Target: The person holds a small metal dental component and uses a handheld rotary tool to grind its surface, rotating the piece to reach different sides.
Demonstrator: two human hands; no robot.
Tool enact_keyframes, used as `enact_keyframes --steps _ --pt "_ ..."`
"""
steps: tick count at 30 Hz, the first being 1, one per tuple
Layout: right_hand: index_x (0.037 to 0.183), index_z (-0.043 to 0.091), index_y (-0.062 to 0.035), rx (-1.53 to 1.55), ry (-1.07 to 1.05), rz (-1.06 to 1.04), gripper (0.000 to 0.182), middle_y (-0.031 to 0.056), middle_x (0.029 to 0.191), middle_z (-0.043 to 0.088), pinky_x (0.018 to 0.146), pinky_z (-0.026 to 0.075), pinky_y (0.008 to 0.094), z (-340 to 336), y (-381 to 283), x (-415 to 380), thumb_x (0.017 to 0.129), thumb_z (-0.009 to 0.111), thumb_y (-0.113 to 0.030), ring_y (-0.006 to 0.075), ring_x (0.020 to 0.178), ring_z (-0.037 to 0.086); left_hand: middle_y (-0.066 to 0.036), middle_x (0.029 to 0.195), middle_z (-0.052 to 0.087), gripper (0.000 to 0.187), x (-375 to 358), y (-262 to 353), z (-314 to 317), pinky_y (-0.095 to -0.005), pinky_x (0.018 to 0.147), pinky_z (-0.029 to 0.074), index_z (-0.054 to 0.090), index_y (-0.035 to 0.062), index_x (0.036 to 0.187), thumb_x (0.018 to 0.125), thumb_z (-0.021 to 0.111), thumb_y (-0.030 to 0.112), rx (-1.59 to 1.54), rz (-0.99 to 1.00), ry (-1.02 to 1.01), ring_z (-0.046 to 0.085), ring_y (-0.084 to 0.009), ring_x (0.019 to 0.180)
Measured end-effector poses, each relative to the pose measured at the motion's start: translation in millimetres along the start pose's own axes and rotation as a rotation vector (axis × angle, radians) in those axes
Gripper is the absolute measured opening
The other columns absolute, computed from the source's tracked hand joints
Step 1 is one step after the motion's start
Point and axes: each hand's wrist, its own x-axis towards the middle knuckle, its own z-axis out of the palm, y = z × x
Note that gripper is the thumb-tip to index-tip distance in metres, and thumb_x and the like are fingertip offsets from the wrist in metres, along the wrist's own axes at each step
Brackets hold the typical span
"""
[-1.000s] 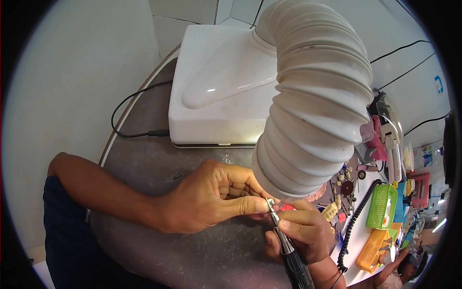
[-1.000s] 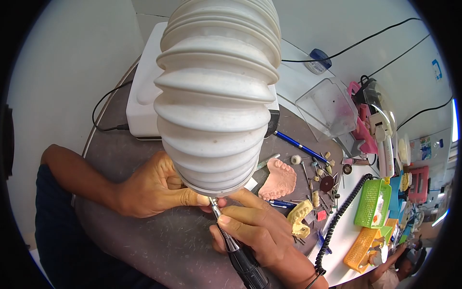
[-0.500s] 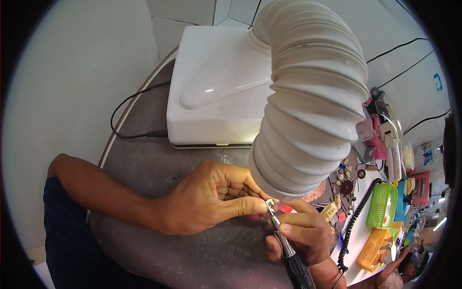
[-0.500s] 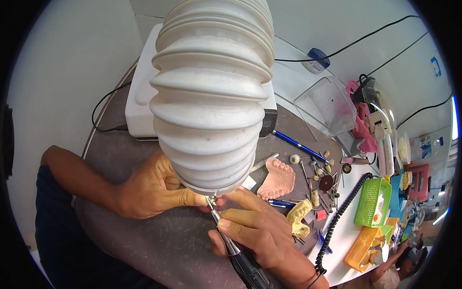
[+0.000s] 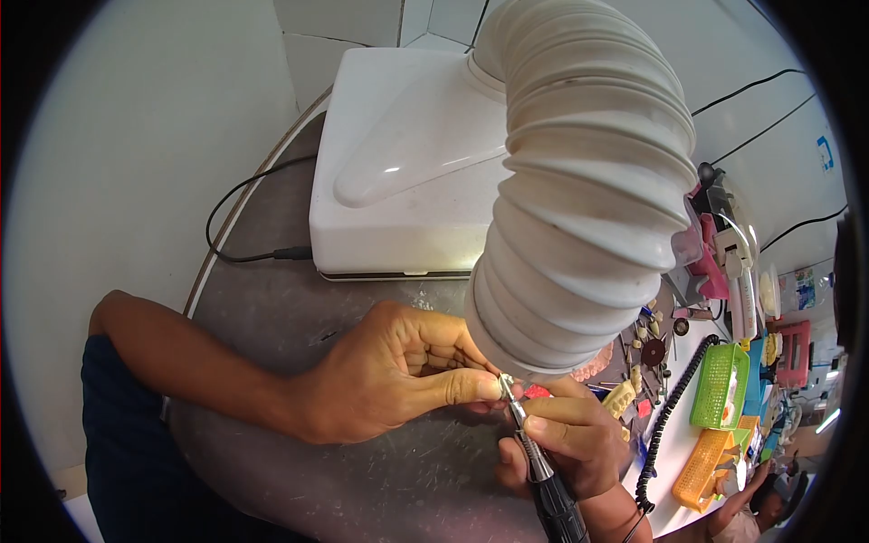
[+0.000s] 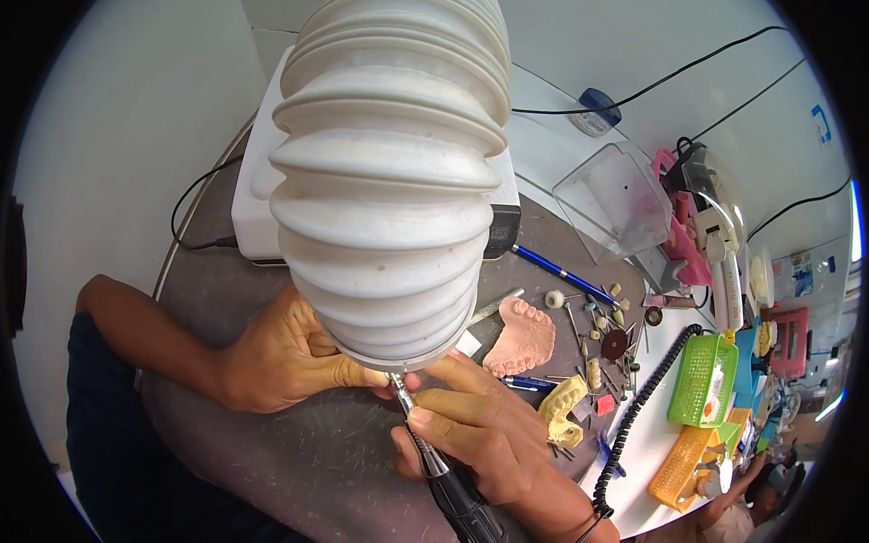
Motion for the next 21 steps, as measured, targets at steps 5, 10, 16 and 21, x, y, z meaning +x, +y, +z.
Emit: enact_keyframes --steps 5,10,16,21 --pt "0.1 0.055 -0.0052 0.001 0.011 -0.008 0.04 0.0097 0.086 0.063 0.082 0.054 0.0425 1.4 -1.1 0.4 0.068 0.08 -0.006 0.0337 0.092 0.066 -0.012 0.089 0.066 0.014 0.3 1.5 1.5 -0.0226 0.076 0.054 0.06 -0.0067 0.095 0.09 0.059 0.007 0.019 0.009 0.002 0.063 -0.0108 0.082" --pt "0.098 0.055 -0.0043 0.004 0.0 -0.014 0.039 0.0098 0.085 0.063 0.08 0.055 0.0421 -0.1 -2.3 2.1 0.069 0.08 -0.006 0.0341 0.091 0.066 -0.011 0.089 0.066 0.013 0.4 -0.7 1.9 -0.0225 0.075 0.054 0.06 -0.0065 0.095 0.09 0.059 0.006 -0.02 0.012 0.005 0.063 -0.0107 0.082" --pt "0.098 0.056 -0.0048 0.025 0.008 -0.01 0.039 0.0101 0.086 0.064 0.082 0.054 0.0423 0.9 2.0 -1.2 0.068 0.081 -0.007 0.0334 0.09 0.066 -0.011 0.09 0.066 0.013 0.6 0.3 1.7 -0.0226 0.075 0.054 0.06 -0.0068 0.095 0.09 0.059 0.005 -0.022 0.004 0.002 0.063 -0.0106 0.082" --pt "0.1 0.055 -0.0067 0.006 -0.009 -0.002 0.041 0.0084 0.086 0.064 0.083 0.054 0.0433 -0.3 2.9 -0.5 0.068 0.081 -0.009 0.0335 0.092 0.066 -0.011 0.089 0.066 0.013 1.1 -1.5 1.5 -0.0225 0.075 0.054 0.06 -0.0069 0.095 0.09 0.059 0.005 -0.003 0.038 0.003 0.063 -0.0105 0.082"
